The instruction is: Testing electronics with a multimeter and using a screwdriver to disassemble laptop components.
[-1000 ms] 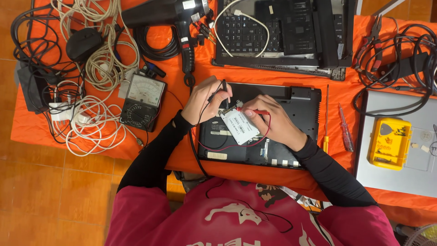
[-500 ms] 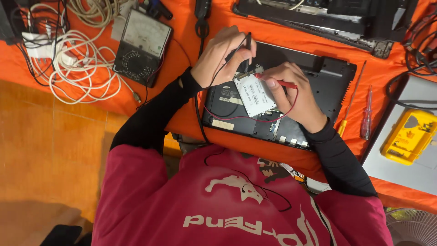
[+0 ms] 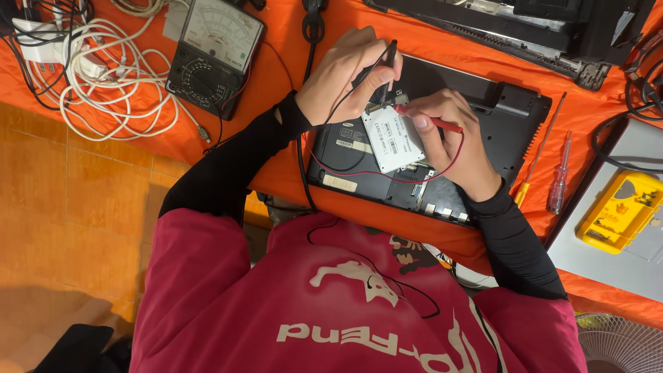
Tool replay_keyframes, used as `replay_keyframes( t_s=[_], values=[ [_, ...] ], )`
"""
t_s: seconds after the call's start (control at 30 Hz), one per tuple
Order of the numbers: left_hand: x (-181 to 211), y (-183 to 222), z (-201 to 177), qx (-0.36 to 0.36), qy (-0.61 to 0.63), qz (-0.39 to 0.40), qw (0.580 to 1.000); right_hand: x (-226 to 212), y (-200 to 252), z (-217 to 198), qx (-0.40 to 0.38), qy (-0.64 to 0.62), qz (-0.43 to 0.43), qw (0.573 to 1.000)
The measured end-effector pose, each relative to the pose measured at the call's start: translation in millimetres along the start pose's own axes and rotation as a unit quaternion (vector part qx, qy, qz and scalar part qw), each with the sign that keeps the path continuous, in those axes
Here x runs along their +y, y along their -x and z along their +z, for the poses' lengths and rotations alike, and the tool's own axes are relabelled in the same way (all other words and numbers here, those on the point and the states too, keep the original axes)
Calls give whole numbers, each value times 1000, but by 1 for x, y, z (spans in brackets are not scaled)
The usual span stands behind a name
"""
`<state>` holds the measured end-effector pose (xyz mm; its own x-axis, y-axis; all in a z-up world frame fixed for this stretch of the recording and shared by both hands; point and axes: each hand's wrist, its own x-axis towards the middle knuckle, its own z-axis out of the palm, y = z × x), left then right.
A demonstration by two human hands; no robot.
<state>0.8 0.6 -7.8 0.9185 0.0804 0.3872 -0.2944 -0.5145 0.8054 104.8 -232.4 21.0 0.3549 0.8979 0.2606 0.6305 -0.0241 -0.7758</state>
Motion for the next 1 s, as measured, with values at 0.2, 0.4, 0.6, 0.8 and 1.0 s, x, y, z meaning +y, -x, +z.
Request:
replay_keyframes(
  t_s=[0.2, 0.4, 0.6, 0.8, 1.0],
  values=[
    [-2, 0, 1, -6, -3, -5, 1000, 0, -1, 0, 0, -6, 4, 1000],
    [3, -3, -2, -12, -6, 0, 1000, -4, -2, -2, -2, -6, 21, 1000],
    [1, -3, 1, 6, -7, 11, 1000, -2, 4, 2, 14, -17, 23, 999],
    [-1, -5, -5, -1, -16, 39, 999, -4, 6, 4, 23, -5, 32, 999],
    [8, -4, -15, 0, 48, 13, 999, 9, 19, 4, 80, -132, 54, 987]
  ],
)
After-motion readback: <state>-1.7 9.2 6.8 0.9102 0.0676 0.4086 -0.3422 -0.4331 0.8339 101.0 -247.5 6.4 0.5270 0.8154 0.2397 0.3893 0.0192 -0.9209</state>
